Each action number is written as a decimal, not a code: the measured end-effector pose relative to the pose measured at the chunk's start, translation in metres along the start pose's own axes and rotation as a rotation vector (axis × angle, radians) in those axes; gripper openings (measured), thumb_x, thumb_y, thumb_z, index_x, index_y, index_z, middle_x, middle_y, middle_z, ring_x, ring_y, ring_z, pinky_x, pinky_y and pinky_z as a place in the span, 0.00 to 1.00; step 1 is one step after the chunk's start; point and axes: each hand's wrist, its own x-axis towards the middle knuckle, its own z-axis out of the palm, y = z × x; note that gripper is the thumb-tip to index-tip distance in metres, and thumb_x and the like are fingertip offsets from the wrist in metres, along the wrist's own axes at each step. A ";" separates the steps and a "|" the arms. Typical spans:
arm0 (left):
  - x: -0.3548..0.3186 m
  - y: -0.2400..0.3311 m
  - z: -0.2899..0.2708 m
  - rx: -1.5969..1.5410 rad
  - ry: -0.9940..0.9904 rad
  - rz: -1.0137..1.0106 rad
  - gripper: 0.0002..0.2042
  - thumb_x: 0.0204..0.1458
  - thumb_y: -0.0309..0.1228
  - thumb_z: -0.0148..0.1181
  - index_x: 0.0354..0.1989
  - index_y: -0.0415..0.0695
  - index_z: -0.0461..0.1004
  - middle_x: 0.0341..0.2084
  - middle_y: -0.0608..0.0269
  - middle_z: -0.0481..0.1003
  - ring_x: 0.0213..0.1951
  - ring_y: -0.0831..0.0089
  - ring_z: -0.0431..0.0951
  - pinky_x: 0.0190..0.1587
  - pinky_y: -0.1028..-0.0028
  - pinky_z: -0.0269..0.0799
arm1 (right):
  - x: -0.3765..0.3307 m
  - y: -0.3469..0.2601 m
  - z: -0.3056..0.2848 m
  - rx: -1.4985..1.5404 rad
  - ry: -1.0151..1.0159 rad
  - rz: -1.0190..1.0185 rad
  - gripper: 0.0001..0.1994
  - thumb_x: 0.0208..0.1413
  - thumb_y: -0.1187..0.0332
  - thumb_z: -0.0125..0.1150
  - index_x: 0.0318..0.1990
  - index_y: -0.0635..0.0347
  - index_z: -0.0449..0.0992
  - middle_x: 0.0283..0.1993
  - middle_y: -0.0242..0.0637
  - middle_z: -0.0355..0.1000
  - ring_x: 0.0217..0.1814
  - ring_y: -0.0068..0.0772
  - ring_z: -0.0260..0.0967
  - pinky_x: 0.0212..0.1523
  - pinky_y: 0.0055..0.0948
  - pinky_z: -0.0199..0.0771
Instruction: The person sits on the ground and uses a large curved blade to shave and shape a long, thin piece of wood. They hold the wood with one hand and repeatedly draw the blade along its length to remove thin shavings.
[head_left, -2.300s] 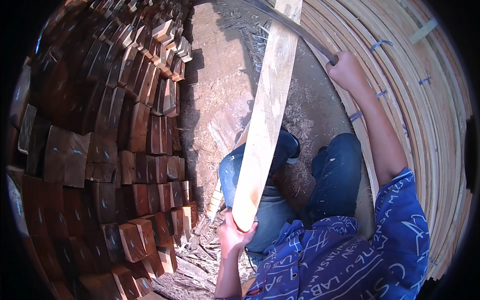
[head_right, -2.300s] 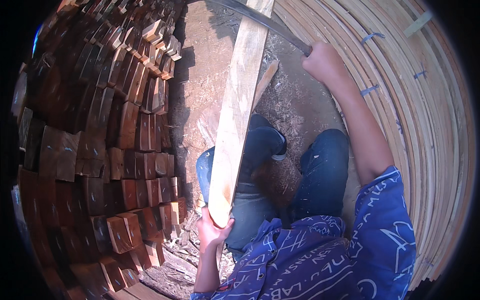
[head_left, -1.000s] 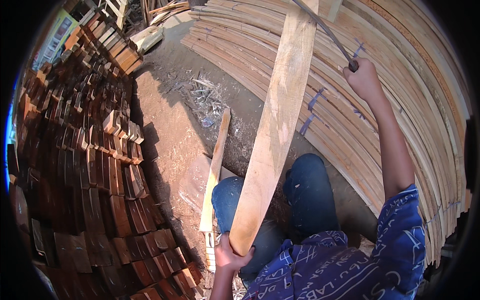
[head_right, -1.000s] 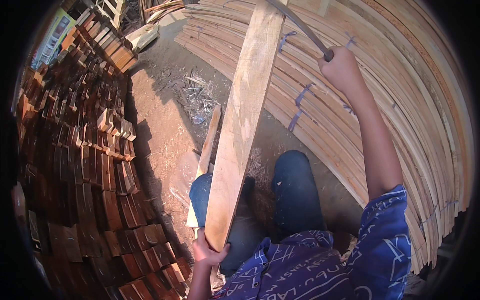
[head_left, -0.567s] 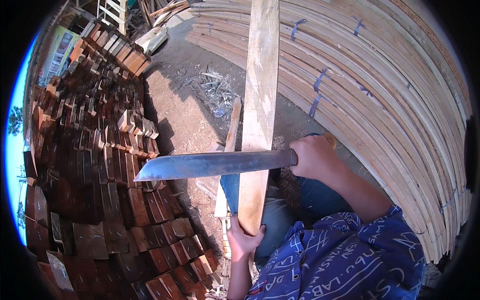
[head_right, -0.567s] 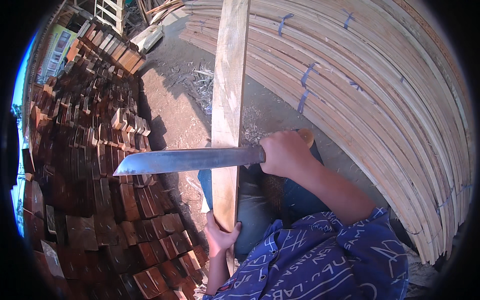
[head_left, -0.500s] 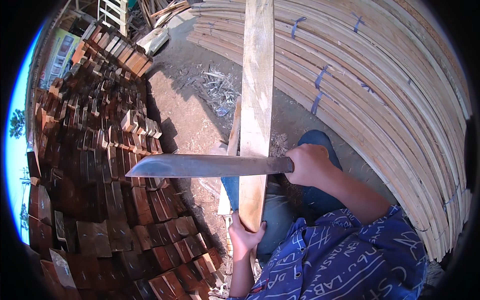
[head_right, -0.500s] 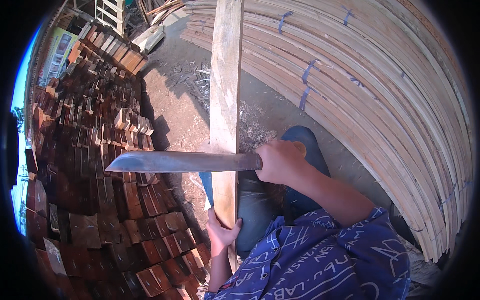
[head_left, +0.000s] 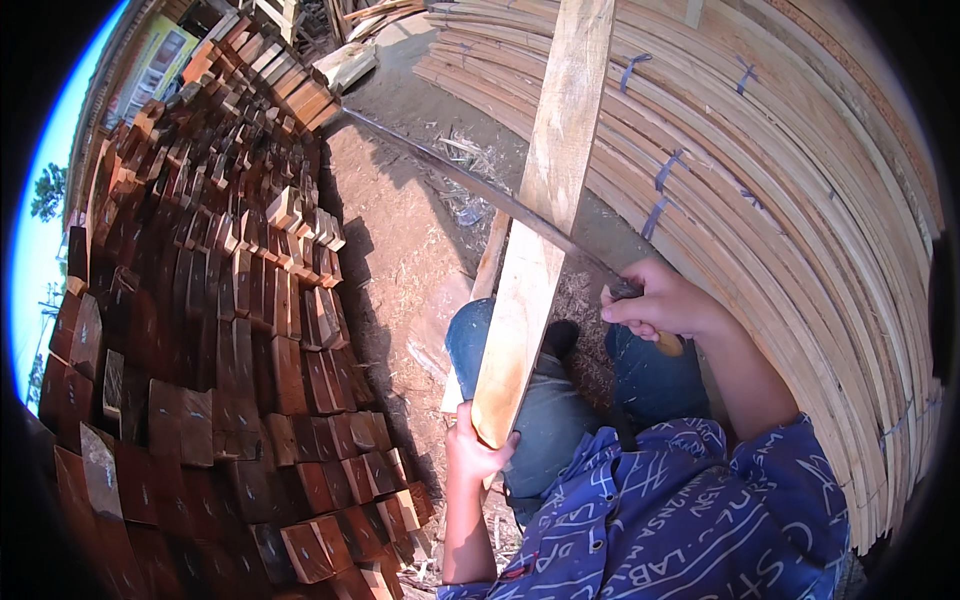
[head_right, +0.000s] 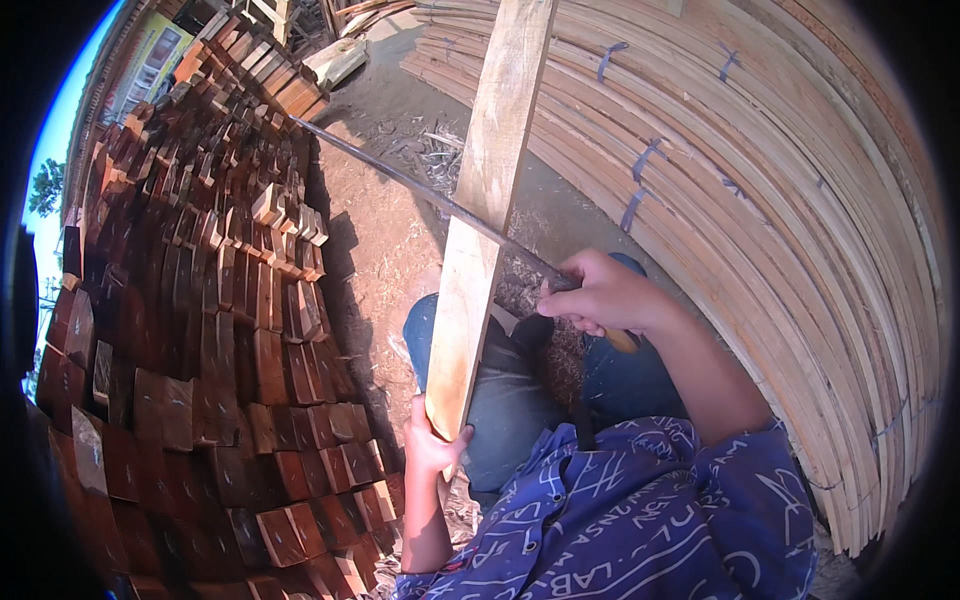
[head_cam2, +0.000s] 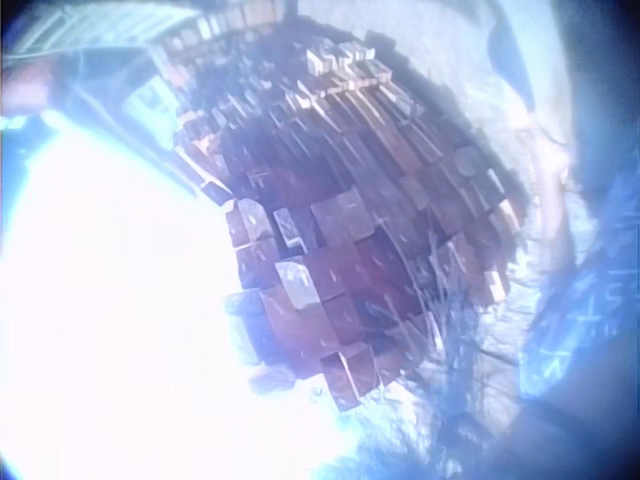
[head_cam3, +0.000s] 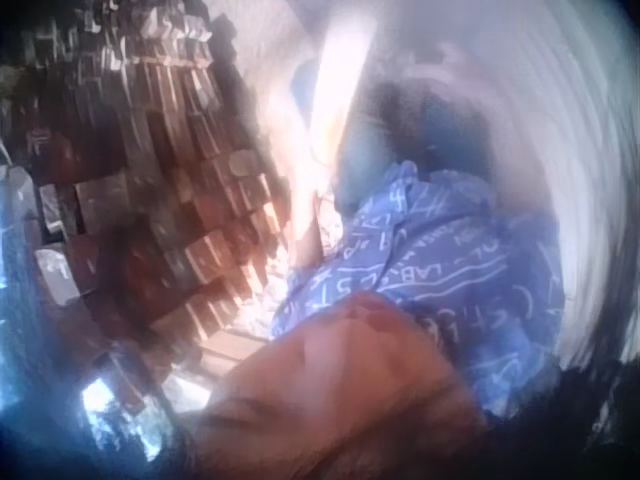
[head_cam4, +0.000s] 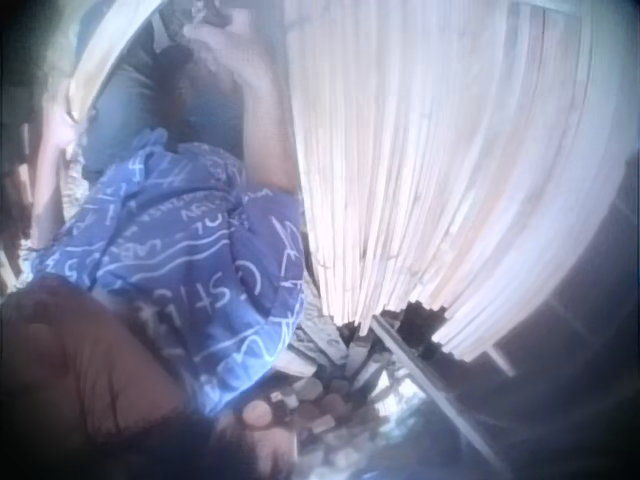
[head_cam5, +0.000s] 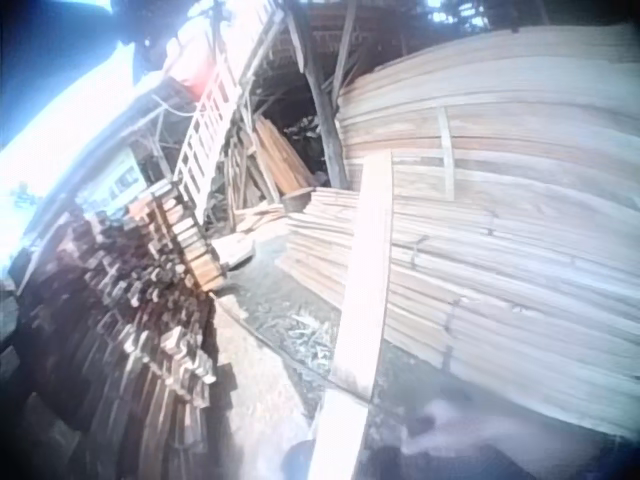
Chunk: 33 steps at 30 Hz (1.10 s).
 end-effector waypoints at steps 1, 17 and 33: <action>0.000 0.000 -0.003 0.014 0.005 0.014 0.34 0.30 0.37 0.75 0.49 0.43 0.65 0.28 0.45 0.79 0.33 0.47 0.82 0.36 0.59 0.79 | -0.001 -0.011 -0.010 0.008 -0.001 -0.024 0.09 0.54 0.67 0.65 0.34 0.62 0.72 0.20 0.28 0.67 0.16 0.16 0.61 0.17 0.19 0.60; -0.011 -0.002 -0.009 0.230 -0.020 -0.058 0.37 0.32 0.47 0.74 0.49 0.42 0.62 0.25 0.46 0.77 0.28 0.46 0.80 0.34 0.55 0.76 | 0.009 0.032 -0.022 -0.314 0.665 -0.303 0.10 0.50 0.69 0.70 0.25 0.63 0.74 0.16 0.28 0.67 0.14 0.17 0.63 0.15 0.21 0.60; -0.017 -0.007 -0.011 0.212 0.062 -0.116 0.38 0.29 0.47 0.78 0.47 0.40 0.66 0.30 0.46 0.78 0.33 0.46 0.81 0.36 0.57 0.77 | 0.020 0.013 -0.031 -0.316 0.679 -0.220 0.09 0.49 0.74 0.63 0.20 0.62 0.70 0.16 0.31 0.67 0.13 0.20 0.62 0.14 0.24 0.61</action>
